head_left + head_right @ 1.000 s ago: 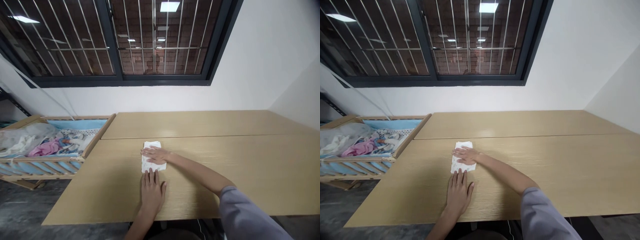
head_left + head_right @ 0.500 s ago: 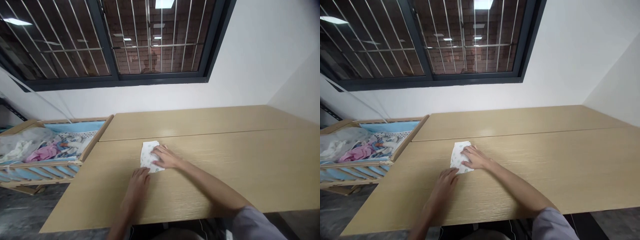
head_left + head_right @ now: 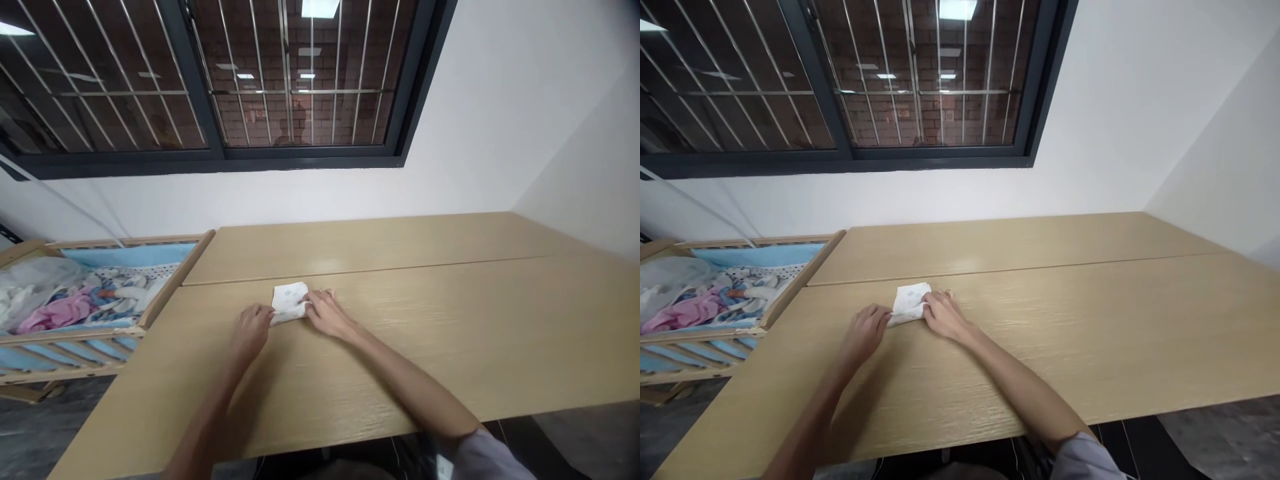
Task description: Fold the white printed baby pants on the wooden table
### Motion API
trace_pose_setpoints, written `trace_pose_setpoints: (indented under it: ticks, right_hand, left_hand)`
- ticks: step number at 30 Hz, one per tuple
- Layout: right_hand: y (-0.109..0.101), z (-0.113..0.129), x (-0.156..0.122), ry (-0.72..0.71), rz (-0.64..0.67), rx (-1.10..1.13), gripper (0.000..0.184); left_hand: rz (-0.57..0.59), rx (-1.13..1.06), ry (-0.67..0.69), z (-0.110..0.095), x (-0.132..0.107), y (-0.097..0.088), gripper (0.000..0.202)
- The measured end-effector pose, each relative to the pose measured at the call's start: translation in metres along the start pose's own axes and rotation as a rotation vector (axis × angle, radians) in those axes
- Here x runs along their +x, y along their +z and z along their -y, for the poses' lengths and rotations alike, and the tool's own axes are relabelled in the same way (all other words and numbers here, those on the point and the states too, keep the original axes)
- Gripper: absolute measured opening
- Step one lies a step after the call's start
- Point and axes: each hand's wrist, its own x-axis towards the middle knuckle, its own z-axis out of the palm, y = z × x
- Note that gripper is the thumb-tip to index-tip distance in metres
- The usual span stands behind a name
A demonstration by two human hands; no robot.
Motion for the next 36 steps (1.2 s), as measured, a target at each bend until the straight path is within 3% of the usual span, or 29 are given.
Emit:
trace_pose_setpoints:
  ticks: [4, 8, 11, 16, 20, 24, 27, 32, 36]
  right_hand:
    - [0.01, -0.012, 0.044, 0.211, -0.099, 0.107, 0.023]
    - [0.032, -0.02, 0.072, 0.295, -0.195, 0.085, 0.023]
    - [0.056, -0.031, 0.083, 0.344, -0.287, 0.083, 0.019]
    - [0.095, -0.058, 0.099, 0.307, -0.431, 0.095, 0.016]
    - [0.111, -0.072, 0.104, 0.268, -0.499, 0.102, 0.015]
    - [0.103, -0.063, 0.098, 0.328, -0.536, 0.114, 0.015]
    - [0.085, -0.042, 0.088, 0.279, -0.499, 0.031, 0.024]
    - [0.071, -0.007, 0.07, -0.14, -0.21, 0.04, 0.043]
    - [0.08, -0.005, 0.061, -0.156, -0.08, 0.0, 0.054]
  left_hand:
    - [-0.051, 0.002, -0.045, 0.013, 0.048, -0.001, 0.031]
    - [-0.14, 0.025, -0.081, 0.019, 0.073, 0.003, 0.032]
    - [-0.266, 0.056, -0.097, 0.021, 0.074, 0.018, 0.039]
    - [-0.438, 0.048, 0.103, 0.031, 0.066, 0.061, 0.038]
    - [-0.448, 0.124, 0.145, 0.037, 0.059, 0.088, 0.038]
    - [-0.382, 0.188, 0.142, 0.037, 0.05, 0.103, 0.044]
    - [-0.345, 0.231, 0.143, 0.039, 0.045, 0.11, 0.049]
    - [-0.352, 0.309, 0.249, 0.042, 0.043, 0.118, 0.052]
    - [-0.33, 0.281, 0.263, 0.039, 0.04, 0.121, 0.057]
